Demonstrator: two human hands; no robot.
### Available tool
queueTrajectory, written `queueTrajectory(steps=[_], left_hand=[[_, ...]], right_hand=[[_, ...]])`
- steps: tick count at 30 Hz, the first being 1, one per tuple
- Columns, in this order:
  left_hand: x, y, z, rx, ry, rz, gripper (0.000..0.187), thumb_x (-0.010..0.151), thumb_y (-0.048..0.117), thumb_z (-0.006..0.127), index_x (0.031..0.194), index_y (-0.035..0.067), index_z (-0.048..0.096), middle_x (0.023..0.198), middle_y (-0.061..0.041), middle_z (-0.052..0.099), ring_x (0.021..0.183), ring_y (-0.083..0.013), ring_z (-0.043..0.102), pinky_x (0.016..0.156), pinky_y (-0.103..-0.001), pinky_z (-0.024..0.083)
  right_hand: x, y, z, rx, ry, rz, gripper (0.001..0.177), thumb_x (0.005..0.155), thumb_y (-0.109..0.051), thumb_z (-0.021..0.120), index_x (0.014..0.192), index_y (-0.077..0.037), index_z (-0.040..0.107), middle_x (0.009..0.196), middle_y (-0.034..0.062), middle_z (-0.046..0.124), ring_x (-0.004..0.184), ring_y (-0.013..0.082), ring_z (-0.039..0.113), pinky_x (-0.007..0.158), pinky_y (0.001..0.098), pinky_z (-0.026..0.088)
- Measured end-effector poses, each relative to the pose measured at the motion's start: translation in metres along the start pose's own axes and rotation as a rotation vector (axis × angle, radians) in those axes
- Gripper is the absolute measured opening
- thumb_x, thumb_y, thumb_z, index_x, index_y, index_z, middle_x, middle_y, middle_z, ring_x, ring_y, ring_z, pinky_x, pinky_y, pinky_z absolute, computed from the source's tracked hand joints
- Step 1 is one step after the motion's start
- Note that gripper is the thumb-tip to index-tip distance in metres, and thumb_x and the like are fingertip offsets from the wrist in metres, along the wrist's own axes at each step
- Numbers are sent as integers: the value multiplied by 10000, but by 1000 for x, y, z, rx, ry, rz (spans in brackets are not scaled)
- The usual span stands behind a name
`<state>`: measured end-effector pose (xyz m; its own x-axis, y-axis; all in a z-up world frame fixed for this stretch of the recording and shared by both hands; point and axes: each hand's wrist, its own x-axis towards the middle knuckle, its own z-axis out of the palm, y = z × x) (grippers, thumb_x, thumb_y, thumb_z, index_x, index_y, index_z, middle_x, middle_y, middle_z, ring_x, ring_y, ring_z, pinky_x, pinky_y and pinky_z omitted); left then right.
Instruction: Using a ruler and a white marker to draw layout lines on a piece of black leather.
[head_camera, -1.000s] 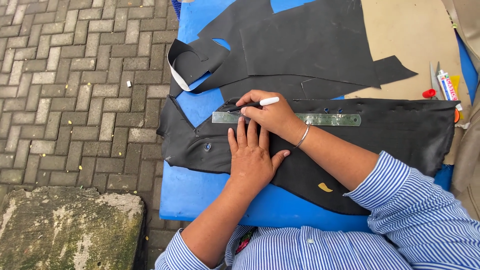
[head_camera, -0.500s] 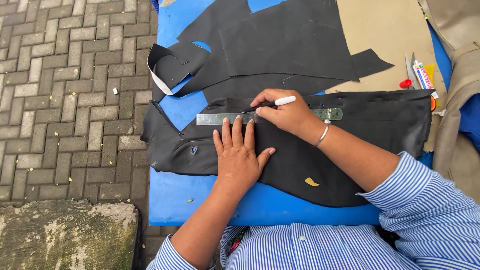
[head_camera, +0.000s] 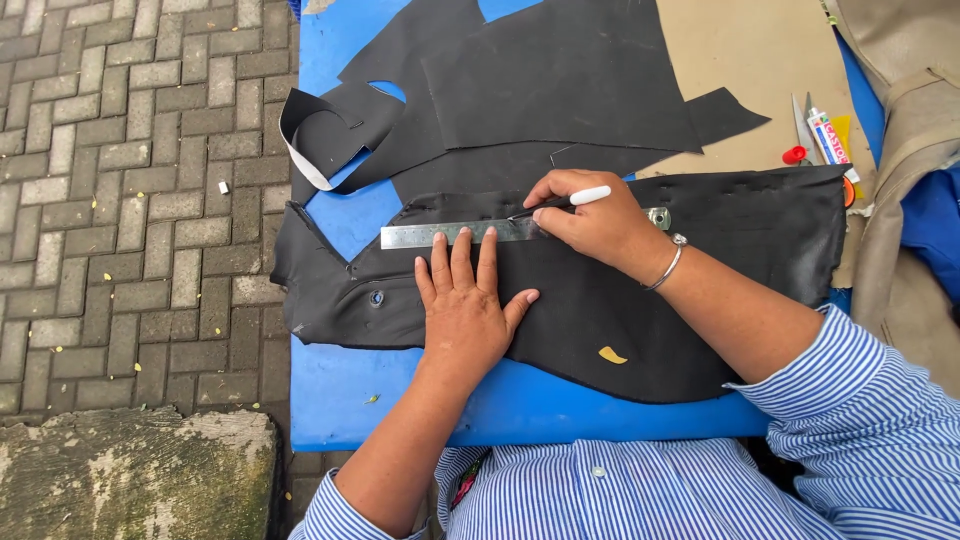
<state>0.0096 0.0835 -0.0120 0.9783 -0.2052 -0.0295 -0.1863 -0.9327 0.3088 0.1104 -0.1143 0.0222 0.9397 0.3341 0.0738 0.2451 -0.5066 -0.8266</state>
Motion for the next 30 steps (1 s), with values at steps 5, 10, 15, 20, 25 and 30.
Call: queueTrajectory(steps=[5, 10, 15, 20, 25, 30], left_hand=[[2, 5, -7, 24, -68, -3, 829, 978, 663, 466, 1607, 156, 280, 1569, -239, 225, 1494, -518, 75, 1142, -725, 13], [2, 18, -16, 12, -130, -12, 838, 967, 677, 464, 1597, 147, 306, 1566, -256, 222, 1492, -527, 64, 1129, -740, 5], [5, 23, -13, 2, -149, -24, 852, 963, 677, 472, 1606, 150, 287, 1566, -258, 203, 1488, -532, 56, 1120, -764, 6], [7, 24, -11, 5, -140, -30, 844, 967, 680, 463, 1605, 153, 294, 1571, -254, 199, 1491, -525, 55, 1119, -765, 2], [7, 24, -12, 1, -138, -38, 851, 964, 684, 468, 1609, 162, 284, 1572, -248, 186, 1489, -518, 47, 1118, -764, 1], [7, 24, -10, 11, -131, -40, 838, 968, 686, 461, 1610, 176, 287, 1575, -237, 178, 1489, -505, 44, 1117, -757, -8]], right_hand=[[2, -4, 1, -51, 1, -35, 139, 868, -211, 675, 961, -137, 748, 852, 104, 726, 919, 287, 701, 797, 397, 546], [3, -7, 2, -80, -11, -36, 151, 862, -219, 666, 957, -132, 744, 861, 109, 734, 930, 292, 704, 807, 402, 548], [2, -6, 3, -91, -1, -56, 136, 853, -207, 659, 933, -133, 740, 844, 117, 729, 924, 309, 704, 803, 410, 546], [1, -9, 1, -111, 1, -65, 135, 851, -203, 662, 933, -124, 735, 849, 128, 738, 925, 324, 709, 805, 421, 549], [0, -7, -1, -105, -6, -55, 148, 849, -208, 650, 940, -130, 736, 852, 127, 739, 926, 310, 711, 818, 415, 550], [-5, -2, -9, -101, -2, -75, 156, 862, -224, 651, 951, -130, 737, 878, 140, 736, 944, 322, 707, 822, 425, 552]])
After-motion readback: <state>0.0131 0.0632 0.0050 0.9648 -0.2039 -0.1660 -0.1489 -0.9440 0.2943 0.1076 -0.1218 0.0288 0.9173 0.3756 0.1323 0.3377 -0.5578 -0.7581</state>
